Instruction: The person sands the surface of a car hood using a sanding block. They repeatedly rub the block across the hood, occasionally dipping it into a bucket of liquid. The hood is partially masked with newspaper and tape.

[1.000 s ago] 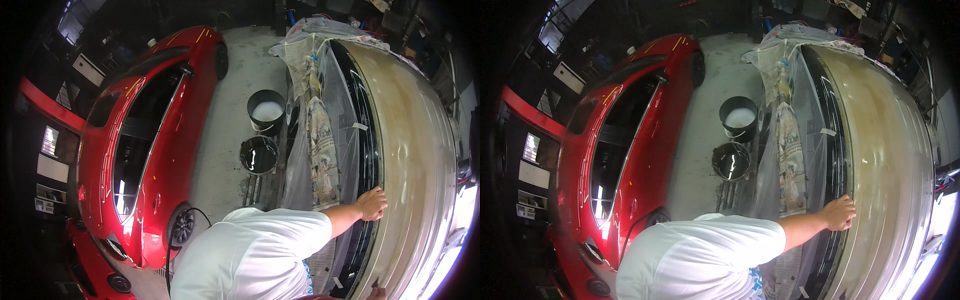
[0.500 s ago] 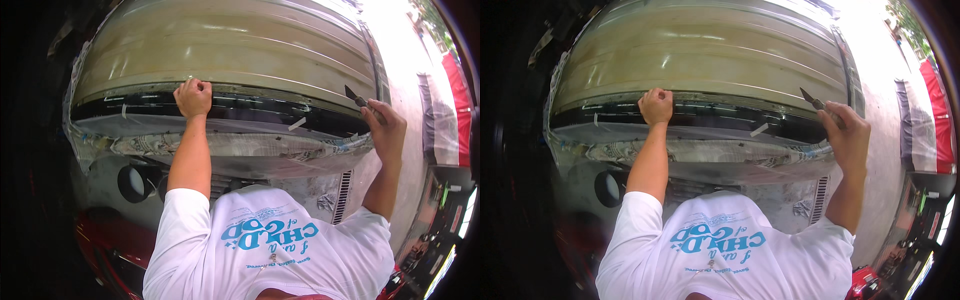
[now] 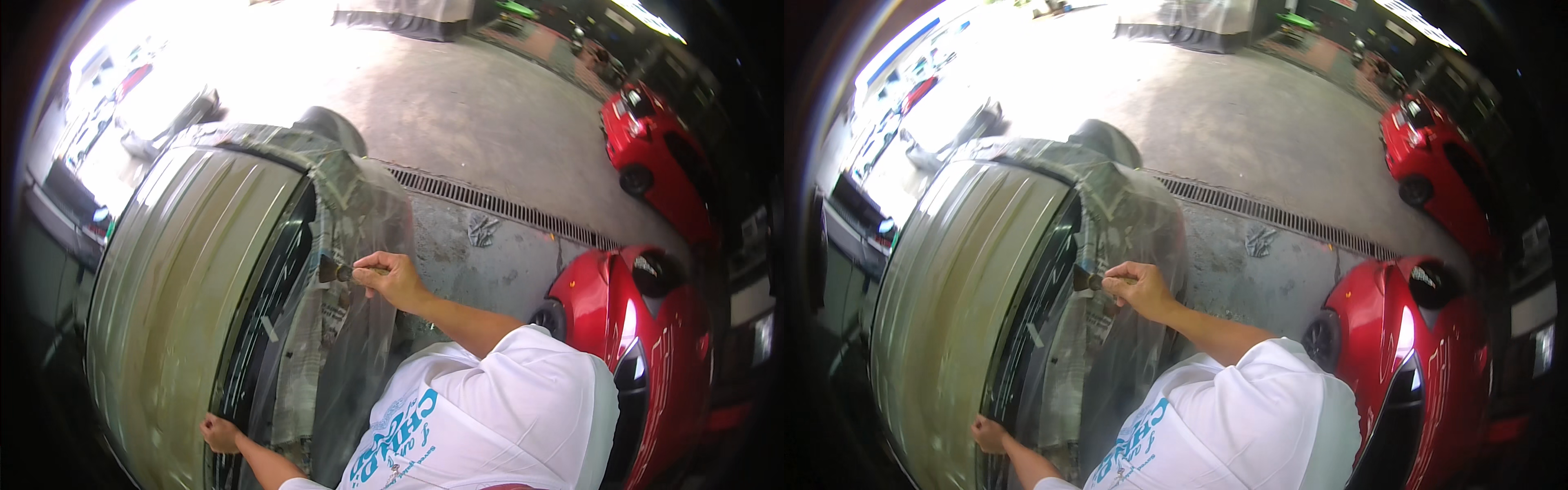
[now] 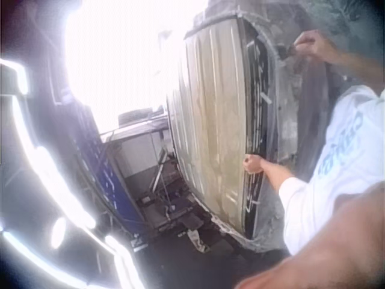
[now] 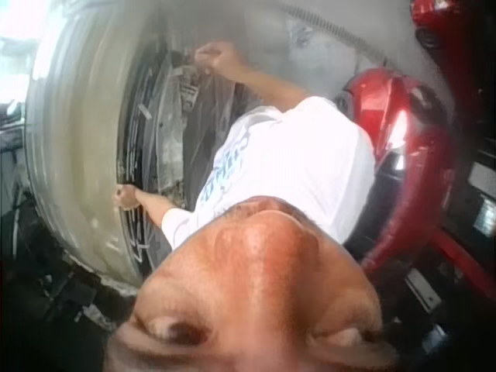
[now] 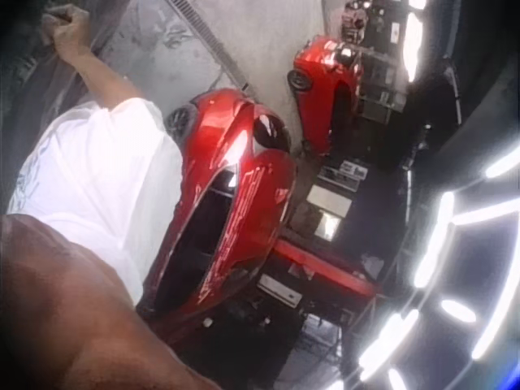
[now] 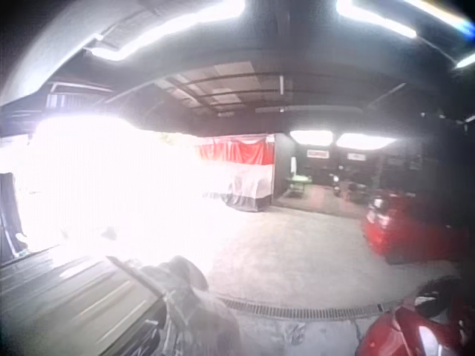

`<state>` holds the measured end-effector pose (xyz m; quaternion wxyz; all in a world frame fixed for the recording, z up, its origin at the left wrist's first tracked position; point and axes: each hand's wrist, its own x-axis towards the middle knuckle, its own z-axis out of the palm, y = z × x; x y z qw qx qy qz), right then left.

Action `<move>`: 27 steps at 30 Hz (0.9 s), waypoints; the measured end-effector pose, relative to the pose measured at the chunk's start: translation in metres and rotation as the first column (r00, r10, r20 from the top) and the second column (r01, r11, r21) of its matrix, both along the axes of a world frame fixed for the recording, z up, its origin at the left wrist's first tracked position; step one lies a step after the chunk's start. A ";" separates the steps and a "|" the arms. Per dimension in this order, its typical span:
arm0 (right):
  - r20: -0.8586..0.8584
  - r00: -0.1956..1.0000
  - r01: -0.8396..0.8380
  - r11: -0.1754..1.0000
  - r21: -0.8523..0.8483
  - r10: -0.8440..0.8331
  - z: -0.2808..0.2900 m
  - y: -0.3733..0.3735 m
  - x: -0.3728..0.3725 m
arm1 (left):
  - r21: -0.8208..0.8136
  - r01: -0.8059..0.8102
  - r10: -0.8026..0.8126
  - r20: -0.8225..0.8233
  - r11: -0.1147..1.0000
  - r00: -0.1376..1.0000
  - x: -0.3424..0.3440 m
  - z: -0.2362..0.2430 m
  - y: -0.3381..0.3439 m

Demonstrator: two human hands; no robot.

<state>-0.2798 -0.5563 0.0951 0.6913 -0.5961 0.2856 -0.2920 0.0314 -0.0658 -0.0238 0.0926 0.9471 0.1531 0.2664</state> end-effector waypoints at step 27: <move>-0.037 0.988 -0.151 0.988 0.046 0.152 -0.059 0.019 -0.022 | -0.020 0.001 0.001 0.108 1.000 0.994 -0.011 0.009 -0.021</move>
